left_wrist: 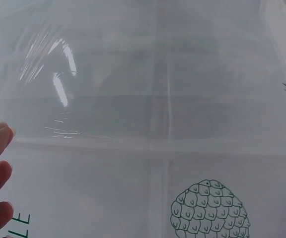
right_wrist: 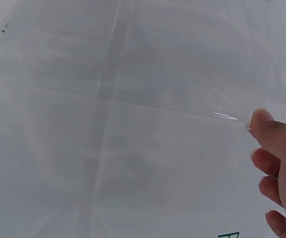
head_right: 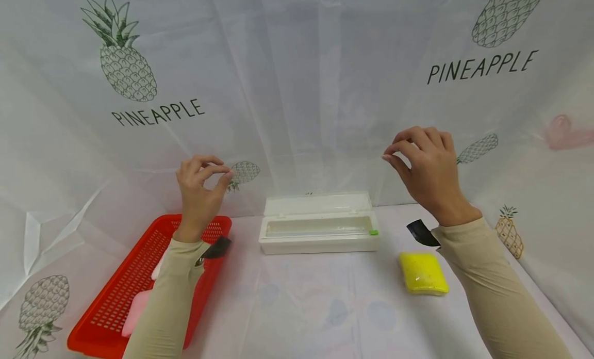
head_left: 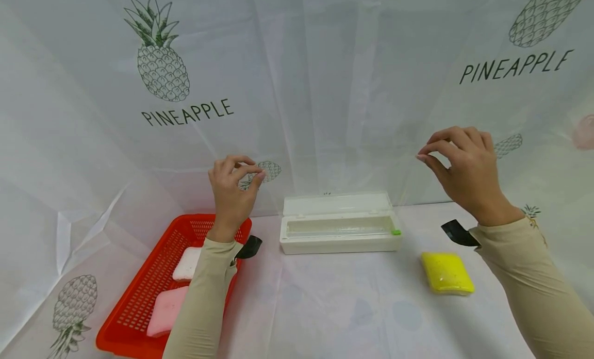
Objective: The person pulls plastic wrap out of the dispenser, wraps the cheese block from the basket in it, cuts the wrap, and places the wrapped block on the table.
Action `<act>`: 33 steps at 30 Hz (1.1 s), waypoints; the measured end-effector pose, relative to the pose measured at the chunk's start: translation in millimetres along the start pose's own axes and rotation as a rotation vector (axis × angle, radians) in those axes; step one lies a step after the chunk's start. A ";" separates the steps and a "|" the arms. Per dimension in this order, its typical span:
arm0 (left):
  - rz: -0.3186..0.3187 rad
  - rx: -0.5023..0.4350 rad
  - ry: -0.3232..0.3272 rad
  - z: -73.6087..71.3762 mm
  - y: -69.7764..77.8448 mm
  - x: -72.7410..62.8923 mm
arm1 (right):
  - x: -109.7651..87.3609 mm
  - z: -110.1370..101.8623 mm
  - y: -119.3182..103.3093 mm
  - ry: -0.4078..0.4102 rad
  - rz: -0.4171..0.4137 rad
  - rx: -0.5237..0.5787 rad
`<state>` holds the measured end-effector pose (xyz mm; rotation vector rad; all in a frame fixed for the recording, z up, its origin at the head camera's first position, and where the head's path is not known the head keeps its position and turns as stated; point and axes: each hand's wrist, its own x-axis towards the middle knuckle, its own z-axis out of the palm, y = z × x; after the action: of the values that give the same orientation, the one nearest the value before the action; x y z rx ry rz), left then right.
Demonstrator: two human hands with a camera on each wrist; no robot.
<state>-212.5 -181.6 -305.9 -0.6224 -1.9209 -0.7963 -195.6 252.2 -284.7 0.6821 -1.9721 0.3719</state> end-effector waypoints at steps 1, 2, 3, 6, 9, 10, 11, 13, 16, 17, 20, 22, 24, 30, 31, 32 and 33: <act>0.001 0.000 0.001 -0.4 0.2 0.9 | 0.9 -0.9 0.2 -0.009 -0.004 -0.007; 0.003 -0.002 0.004 -0.8 0.5 1.9 | 1.9 -1.9 0.5 -0.019 -0.009 -0.013; 0.004 -0.003 0.006 -1.3 0.7 2.8 | 3.0 -2.9 0.8 -0.026 -0.014 -0.017; 0.007 -0.004 0.012 -2.3 1.4 5.2 | 5.4 -4.4 1.7 -0.029 -0.027 -0.013; 0.010 -0.006 0.017 -3.3 1.5 7.3 | 7.8 -5.1 1.5 -0.019 -0.030 -0.007; 0.012 -0.007 0.019 -3.4 1.3 8.0 | 8.4 -5.0 1.4 -0.012 -0.028 -0.004; 0.014 -0.006 0.020 -3.6 1.1 8.7 | 9.0 -5.0 1.3 -0.006 -0.025 -0.003; 0.020 -0.004 0.021 -4.0 0.5 9.8 | 10.3 -4.2 0.6 0.016 -0.015 0.005; 0.028 0.000 0.021 -4.8 -0.1 11.5 | 11.7 -2.4 -0.1 0.050 -0.001 0.017; 0.030 0.000 0.021 -5.4 0.2 12.1 | 12.2 -2.0 -0.3 0.057 0.002 0.019; 0.035 0.001 0.023 -6.3 0.8 13.9 | 13.6 -2.0 -0.6 0.062 0.003 0.012; 0.038 0.002 0.024 -6.9 1.6 15.0 | 14.7 -2.5 -0.8 0.063 0.003 0.008; 0.039 0.005 0.026 -6.9 1.4 16.0 | 16.0 -2.9 -1.1 0.065 0.005 0.008; 0.044 0.006 0.036 -7.7 1.5 18.8 | 19.1 -2.6 -0.9 0.080 0.001 0.010; 0.045 0.005 0.037 -8.0 2.1 19.4 | 19.4 -2.8 -0.9 0.080 0.002 0.009; 0.047 0.004 0.040 -8.3 2.5 20.0 | 19.8 -2.9 -0.9 0.081 0.002 0.008; 0.048 0.004 0.041 -8.7 3.1 20.6 | 20.3 -3.2 -0.9 0.080 0.003 0.006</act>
<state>-214.4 -184.1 -283.5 -0.6429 -1.8632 -0.7697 -200.2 247.0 -265.3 0.6584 -1.8974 0.4012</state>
